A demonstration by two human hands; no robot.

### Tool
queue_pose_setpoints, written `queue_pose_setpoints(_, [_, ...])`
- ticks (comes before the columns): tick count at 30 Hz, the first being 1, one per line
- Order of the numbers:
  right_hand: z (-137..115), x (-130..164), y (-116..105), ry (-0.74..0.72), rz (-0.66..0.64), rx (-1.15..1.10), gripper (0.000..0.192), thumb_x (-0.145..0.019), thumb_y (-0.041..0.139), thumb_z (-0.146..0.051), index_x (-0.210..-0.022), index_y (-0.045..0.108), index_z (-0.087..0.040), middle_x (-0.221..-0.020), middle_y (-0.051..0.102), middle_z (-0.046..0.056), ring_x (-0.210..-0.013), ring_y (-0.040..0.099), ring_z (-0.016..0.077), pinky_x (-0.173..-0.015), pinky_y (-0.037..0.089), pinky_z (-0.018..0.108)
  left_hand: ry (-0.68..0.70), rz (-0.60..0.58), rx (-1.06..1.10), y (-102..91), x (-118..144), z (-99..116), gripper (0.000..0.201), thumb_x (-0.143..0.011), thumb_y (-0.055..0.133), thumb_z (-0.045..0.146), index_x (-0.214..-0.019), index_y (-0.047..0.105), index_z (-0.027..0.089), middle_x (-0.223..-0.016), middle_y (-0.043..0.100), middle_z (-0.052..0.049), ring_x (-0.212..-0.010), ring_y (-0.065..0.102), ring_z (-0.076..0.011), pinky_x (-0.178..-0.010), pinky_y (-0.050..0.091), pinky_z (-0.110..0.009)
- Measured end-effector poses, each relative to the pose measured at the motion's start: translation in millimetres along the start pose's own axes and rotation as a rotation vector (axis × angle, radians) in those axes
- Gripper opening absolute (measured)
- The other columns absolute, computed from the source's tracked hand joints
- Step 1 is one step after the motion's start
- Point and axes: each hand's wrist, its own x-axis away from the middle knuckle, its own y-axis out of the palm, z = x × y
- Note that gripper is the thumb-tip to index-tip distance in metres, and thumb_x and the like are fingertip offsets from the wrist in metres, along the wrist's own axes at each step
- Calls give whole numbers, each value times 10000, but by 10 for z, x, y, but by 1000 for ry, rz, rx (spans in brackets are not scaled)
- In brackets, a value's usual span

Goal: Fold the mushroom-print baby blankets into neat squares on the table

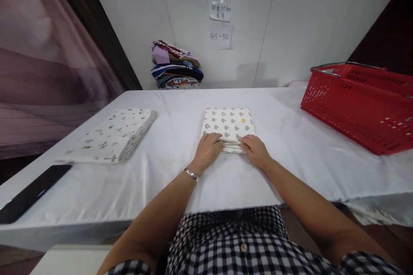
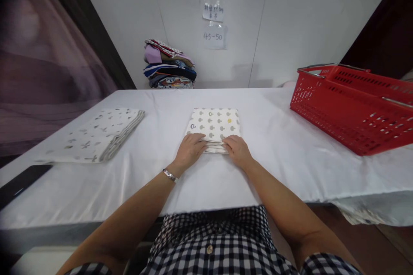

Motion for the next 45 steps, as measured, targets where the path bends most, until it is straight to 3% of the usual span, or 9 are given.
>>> queue_pose_setpoints(7, [-6, -7, -15, -5, 7, -19, 186, -931, 451, -278, -977, 620, -216, -905, 638, 64, -837, 562, 205, -741, 454, 363, 2, -12, -7, 14, -81, 81, 109, -859, 559, 232, -919, 644, 199, -1142, 614, -66, -1067, 528, -217, -883, 408, -377])
queue_pose_setpoints(16, [2, -7, -6, -6, 16, -25, 204, -937, 439, -297, -969, 619, -208, -891, 638, 66, -824, 558, 204, -737, 454, 364, 28, 61, -36, 59, -121, 102, 138, -887, 518, 269, -877, 634, 194, -1104, 625, -66, -1052, 531, -217, -884, 400, -380])
queue_pose_setpoints(22, [-2, 1, 0, 4, 10, -17, 213, -939, 434, -300, -989, 623, -214, -912, 640, 68, -848, 560, 209, -749, 452, 368, 1, 49, -55, 109, -133, 131, 205, -864, 451, 97, -865, 634, 189, -1114, 617, -73, -1048, 532, -218, -882, 404, -392])
queue_pose_setpoints(33, [-7, 7, -4, -78, -71, 90, 218, -945, 430, -276, -1052, 600, -192, -970, 634, 81, -891, 541, 212, -750, 417, 360, 47, 40, -37, -24, -33, 135, 210, -863, 455, 111, -847, 648, 193, -1048, 621, -70, -1057, 513, -220, -910, 391, -395])
queue_pose_setpoints(40, [-53, -11, -44, -97, -55, 131, 203, -942, 438, -245, -1009, 621, -190, -932, 638, 77, -865, 539, 207, -731, 395, 358, 70, -7, -30, -34, -37, 100, 208, -858, 470, 110, -876, 644, 223, -844, 635, -34, -898, 544, -191, -927, 374, -405])
queue_pose_setpoints(45, [-61, -24, -54, -95, -52, 131, 195, -936, 447, -232, -980, 634, -201, -919, 630, 69, -868, 539, 204, -723, 387, 347, 62, -18, -7, -6, -40, 90, 238, -828, 447, 71, -908, 625, 208, -805, 623, -41, -855, 551, -193, -944, 366, -418])
